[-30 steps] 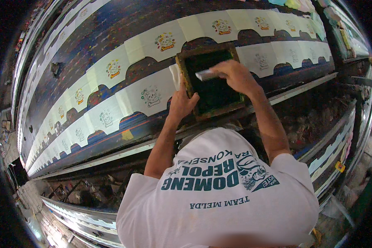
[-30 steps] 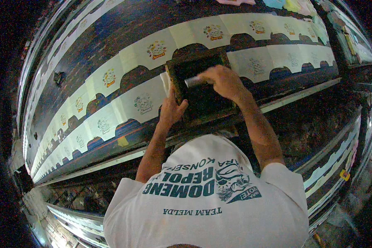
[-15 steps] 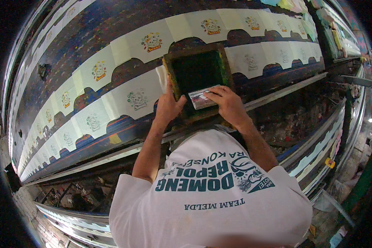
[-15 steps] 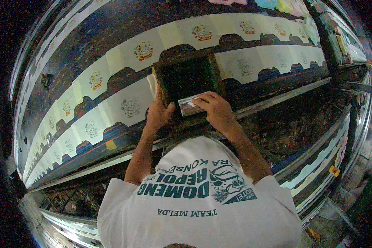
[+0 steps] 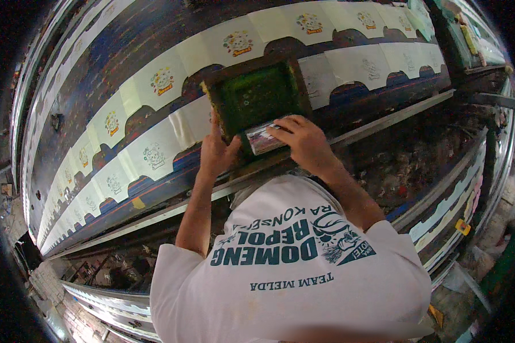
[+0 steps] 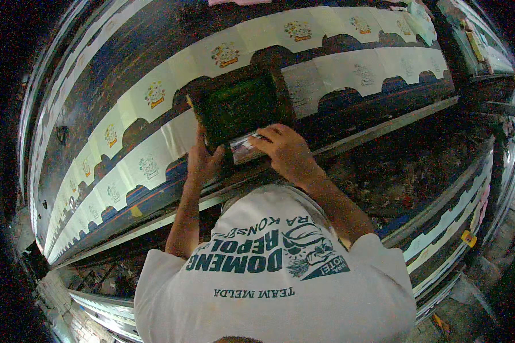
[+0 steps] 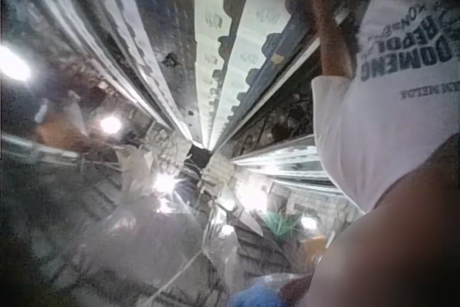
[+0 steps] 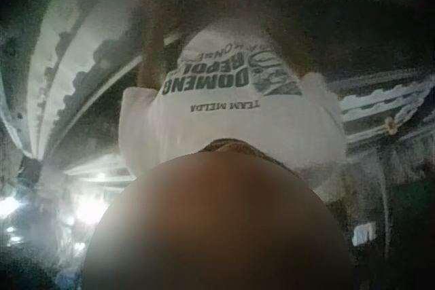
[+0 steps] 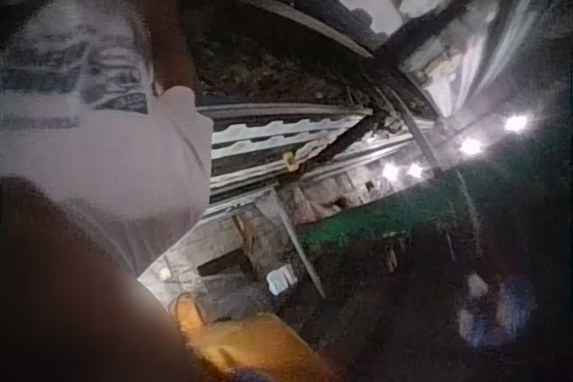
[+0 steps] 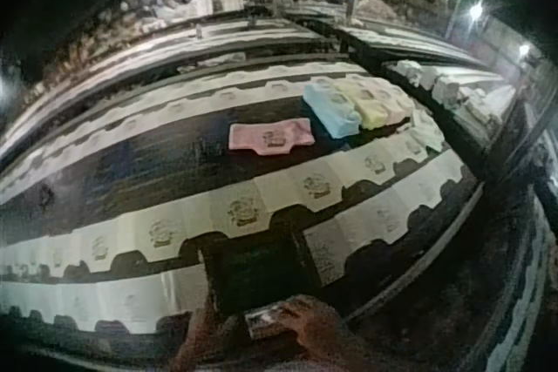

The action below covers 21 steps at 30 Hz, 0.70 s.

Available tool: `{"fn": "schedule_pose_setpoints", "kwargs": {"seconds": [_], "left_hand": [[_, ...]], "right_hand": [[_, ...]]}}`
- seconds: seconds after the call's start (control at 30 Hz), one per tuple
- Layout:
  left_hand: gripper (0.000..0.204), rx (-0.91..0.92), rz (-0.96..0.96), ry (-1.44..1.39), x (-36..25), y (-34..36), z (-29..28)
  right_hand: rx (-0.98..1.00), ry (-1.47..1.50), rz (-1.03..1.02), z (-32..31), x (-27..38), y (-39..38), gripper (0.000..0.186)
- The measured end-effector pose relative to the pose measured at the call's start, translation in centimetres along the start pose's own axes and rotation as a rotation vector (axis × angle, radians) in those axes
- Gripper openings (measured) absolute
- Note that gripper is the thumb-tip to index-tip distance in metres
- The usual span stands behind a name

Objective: The person holds a screen printing frame over a conveyor of folded t-shirts and repeatedly uses a squeegee to pull green ink across the screen, depositing ink onto each shirt as it passes underneath. The shirts move continuously along the line while the person maintains steady pressure and motion with the squeegee.

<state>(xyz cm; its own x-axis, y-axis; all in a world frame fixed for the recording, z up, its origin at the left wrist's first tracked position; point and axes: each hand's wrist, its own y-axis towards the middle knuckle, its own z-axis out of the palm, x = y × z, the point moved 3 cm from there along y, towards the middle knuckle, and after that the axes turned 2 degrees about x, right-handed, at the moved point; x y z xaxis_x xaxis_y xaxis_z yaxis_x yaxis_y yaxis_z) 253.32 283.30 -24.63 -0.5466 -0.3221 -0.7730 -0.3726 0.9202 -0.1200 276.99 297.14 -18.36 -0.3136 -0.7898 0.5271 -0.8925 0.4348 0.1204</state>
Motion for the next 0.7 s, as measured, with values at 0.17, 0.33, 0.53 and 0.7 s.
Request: {"fn": "schedule_pose_setpoints", "kwargs": {"seconds": [0.17, 0.33, 0.53, 0.7], "left_hand": [[0.109, 0.088, -0.140, -0.021, -4.9, 4.2, 6.4], [0.104, 0.027, -0.081, 0.027, -6.6, 6.3, 9.6], [0.100, 0.066, -0.180, -0.117, -6.9, 6.8, 9.9], [0.098, 0.054, -0.192, -0.138, -6.7, 6.8, 10.3]], "right_hand": [[-0.010, -0.011, 0.025, -3.5, -7.4, -2.3, 0.058], [0.038, 0.023, 0.021, -4.7, -11.4, -3.4, 0.057], [-0.017, -0.053, -0.091, -5.0, -12.1, -3.7, 0.052], [0.003, -0.062, -0.114, -5.0, -12.7, -3.6, 0.048]]}}
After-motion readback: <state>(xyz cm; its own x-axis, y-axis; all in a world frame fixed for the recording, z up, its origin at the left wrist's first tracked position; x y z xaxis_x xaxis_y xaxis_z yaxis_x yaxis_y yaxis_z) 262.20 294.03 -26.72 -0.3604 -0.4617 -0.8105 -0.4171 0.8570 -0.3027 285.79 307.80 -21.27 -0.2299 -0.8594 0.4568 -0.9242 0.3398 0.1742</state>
